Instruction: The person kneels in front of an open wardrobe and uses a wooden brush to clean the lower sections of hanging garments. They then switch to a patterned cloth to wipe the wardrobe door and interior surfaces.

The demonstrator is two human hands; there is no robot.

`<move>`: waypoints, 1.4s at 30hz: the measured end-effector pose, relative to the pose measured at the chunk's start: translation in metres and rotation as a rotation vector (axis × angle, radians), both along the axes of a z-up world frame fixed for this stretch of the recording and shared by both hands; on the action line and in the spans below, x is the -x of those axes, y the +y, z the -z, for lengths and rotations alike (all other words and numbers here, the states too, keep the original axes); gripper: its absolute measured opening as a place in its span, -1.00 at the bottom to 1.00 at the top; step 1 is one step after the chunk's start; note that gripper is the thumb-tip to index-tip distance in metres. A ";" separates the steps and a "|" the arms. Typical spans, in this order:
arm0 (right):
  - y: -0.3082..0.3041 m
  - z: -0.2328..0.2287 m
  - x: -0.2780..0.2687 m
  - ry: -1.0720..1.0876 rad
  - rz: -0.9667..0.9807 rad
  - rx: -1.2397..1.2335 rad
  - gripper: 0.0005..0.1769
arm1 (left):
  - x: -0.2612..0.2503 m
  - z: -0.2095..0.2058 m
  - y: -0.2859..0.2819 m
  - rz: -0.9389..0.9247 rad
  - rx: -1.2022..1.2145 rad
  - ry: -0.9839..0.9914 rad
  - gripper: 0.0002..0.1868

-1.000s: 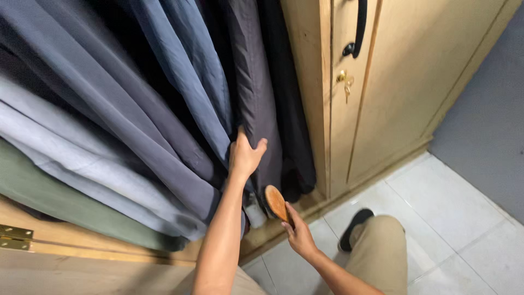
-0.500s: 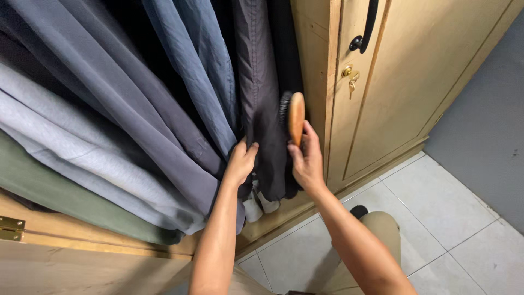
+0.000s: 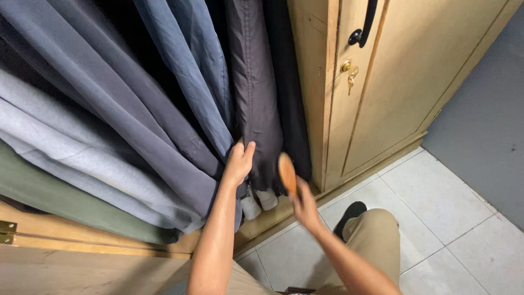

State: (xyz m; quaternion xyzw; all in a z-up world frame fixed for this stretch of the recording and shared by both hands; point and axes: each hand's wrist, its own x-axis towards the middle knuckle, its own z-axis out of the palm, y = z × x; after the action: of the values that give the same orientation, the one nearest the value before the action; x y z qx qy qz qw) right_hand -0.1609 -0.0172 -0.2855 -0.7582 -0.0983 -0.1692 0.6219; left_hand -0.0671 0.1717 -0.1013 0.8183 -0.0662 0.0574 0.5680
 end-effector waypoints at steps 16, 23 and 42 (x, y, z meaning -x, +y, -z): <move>0.007 0.033 0.038 0.366 0.033 0.003 -0.38 | 0.006 0.000 0.004 0.150 0.134 -0.017 -0.54; -0.014 -0.124 -0.046 -0.255 0.028 -0.070 -0.44 | 0.007 0.016 0.010 0.159 0.118 -0.027 -0.55; 0.015 0.034 0.030 0.086 -0.111 0.188 -0.43 | -0.023 0.019 -0.010 -0.195 -0.496 -0.133 -0.52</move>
State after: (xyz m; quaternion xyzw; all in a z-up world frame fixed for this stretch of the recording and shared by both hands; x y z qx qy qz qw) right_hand -0.1910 -0.0022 -0.3194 -0.8130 -0.1290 -0.0919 0.5603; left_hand -0.0446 0.1622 -0.1202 0.9294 -0.0365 0.1473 0.3365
